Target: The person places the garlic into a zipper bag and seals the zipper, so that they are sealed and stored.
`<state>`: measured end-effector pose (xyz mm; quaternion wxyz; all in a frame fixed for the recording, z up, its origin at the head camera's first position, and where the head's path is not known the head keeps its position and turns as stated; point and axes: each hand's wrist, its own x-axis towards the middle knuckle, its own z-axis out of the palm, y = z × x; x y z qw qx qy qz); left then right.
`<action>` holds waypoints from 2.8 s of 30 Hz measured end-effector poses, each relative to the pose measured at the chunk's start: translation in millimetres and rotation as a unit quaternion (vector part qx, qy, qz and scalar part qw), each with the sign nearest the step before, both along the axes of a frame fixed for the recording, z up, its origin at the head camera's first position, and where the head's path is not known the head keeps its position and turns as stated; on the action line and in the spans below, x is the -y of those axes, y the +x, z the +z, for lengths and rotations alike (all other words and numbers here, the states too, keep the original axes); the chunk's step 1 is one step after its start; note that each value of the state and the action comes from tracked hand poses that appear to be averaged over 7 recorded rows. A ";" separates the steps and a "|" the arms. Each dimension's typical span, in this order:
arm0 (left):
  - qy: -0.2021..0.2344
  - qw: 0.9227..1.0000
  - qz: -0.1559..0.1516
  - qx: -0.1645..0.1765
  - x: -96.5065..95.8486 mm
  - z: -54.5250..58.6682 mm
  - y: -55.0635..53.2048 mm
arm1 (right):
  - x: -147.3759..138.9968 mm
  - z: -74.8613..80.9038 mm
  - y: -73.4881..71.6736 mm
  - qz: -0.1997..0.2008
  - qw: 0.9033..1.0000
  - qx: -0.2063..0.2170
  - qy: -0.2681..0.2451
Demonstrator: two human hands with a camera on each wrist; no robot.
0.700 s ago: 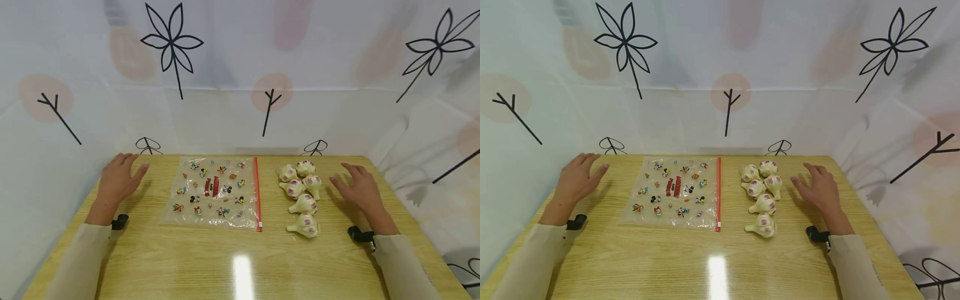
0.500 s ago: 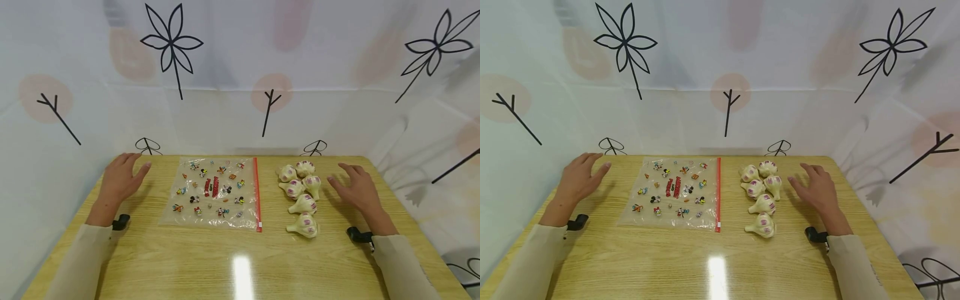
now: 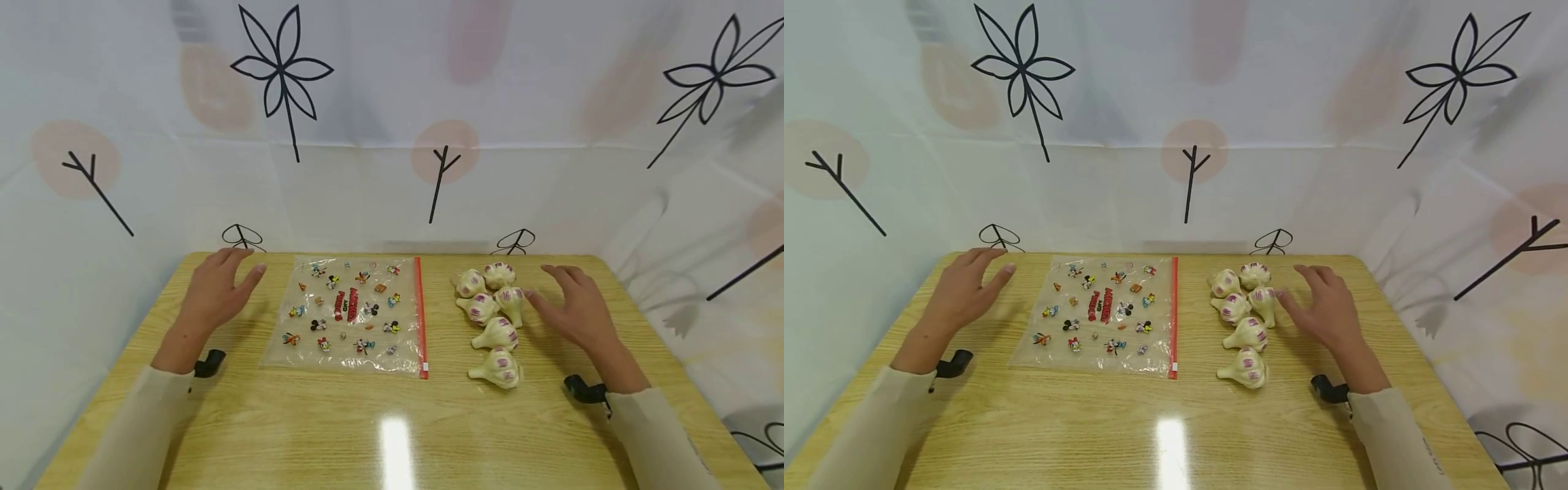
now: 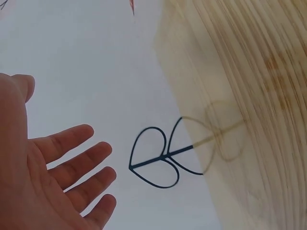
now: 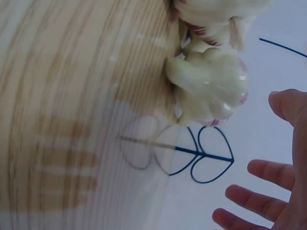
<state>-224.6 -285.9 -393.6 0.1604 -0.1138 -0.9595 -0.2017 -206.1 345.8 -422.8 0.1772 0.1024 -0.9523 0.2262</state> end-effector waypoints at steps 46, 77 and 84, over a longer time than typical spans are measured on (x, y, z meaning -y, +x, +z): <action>0.025 0.992 -0.118 0.026 -83.3 8.8 31.9 | 50.0 27.1 40.8 0.103 0.991 -0.081 -0.021; 0.022 0.984 -0.174 0.030 -127.4 4.9 55.5 | 91.9 32.8 63.6 0.183 0.979 -0.087 0.007; 0.013 0.981 -0.193 0.012 -134.2 1.5 60.4 | 103.9 30.7 69.1 0.206 0.975 -0.083 0.023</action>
